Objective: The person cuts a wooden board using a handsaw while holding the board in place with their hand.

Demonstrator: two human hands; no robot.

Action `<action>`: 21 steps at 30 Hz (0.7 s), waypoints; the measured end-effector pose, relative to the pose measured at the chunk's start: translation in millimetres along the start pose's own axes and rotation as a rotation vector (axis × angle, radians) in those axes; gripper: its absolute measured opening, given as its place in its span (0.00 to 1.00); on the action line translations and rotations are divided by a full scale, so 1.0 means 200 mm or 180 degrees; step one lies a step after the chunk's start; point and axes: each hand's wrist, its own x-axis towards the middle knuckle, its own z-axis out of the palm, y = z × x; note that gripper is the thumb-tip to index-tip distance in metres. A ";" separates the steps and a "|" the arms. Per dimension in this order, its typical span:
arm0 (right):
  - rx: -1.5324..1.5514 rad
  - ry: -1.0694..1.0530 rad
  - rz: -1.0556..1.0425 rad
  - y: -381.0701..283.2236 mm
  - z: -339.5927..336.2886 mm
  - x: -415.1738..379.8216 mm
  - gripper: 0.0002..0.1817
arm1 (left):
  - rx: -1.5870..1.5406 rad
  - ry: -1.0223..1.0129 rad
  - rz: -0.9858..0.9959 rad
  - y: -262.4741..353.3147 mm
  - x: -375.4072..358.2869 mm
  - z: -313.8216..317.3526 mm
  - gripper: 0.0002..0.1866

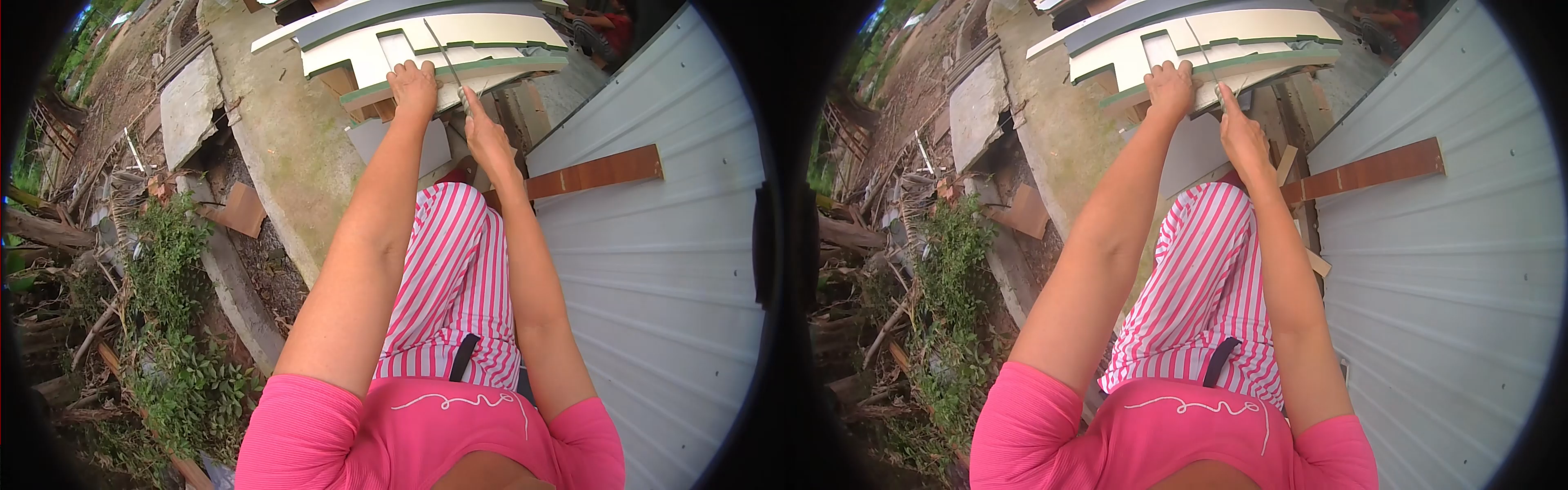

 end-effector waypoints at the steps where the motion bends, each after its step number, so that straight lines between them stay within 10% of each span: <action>1: 0.0078 -0.0003 -0.0013 0.02 -0.01 -0.09 0.31 | -0.0021 -0.0001 -0.0008 0.00 0.00 0.00 0.16; 8: 0.0235 -0.0232 0.0368 0.14 0.01 -0.59 0.32 | -0.0053 0.0078 0.0086 -0.02 0.00 0.02 0.17; 21: -0.0181 0.0047 -0.0124 0.02 0.02 0.11 0.29 | -0.0095 0.0077 0.0029 0.00 -0.02 -0.03 0.08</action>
